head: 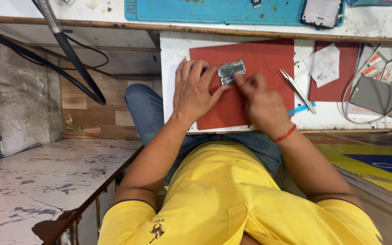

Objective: The person uses a hot air gun to heat a small circuit board placed on a red mat, then uses a blue-handled tool to scrape and clean the board's surface. The person repeats heating and scraping steps while seated on the floor in a cluttered electronics repair workspace.

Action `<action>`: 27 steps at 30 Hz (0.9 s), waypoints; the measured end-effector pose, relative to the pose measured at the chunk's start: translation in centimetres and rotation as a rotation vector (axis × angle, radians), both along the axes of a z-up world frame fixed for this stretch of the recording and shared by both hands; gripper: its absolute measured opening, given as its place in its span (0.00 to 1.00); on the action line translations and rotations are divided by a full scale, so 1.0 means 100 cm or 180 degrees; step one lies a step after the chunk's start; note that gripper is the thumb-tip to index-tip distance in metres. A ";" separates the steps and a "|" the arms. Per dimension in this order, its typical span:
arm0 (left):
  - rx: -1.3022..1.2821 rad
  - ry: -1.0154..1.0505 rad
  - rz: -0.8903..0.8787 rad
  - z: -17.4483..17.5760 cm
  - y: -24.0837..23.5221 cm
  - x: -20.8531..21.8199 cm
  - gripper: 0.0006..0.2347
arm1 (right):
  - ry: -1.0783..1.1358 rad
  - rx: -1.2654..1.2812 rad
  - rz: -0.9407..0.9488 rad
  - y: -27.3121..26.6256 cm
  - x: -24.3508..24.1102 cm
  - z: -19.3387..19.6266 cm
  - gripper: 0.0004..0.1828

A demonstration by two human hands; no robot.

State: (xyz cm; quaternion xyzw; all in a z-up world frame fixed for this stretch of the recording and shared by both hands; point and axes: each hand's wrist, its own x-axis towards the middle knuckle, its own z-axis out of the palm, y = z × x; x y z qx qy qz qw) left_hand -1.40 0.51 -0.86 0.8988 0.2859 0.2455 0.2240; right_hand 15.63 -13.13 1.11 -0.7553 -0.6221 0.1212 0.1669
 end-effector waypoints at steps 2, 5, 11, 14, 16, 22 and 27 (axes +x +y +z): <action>0.0029 0.0014 0.0041 0.001 0.002 0.001 0.21 | -0.0027 -0.0010 0.0052 -0.001 -0.001 0.001 0.34; -0.0047 0.0007 -0.0002 -0.003 -0.001 0.003 0.22 | -0.0110 0.0027 -0.0192 -0.006 0.002 0.000 0.32; 0.0053 -0.0063 -0.0012 -0.003 -0.001 0.001 0.21 | -0.0037 0.0135 -0.0135 -0.005 0.003 0.001 0.32; 0.0042 -0.0039 -0.0014 -0.001 -0.002 0.002 0.21 | -0.0021 0.0144 -0.0112 -0.002 0.007 0.004 0.31; 0.0154 -0.0078 0.0024 0.001 0.001 0.002 0.21 | 0.0158 0.0107 0.0292 0.002 0.006 0.005 0.34; 0.0164 -0.0050 -0.0001 -0.003 -0.001 0.001 0.20 | 0.0150 0.0050 0.0262 -0.003 0.003 0.000 0.30; 0.0036 -0.0038 0.0004 -0.005 -0.003 0.003 0.20 | -0.0056 0.0113 -0.0162 -0.005 0.005 -0.001 0.31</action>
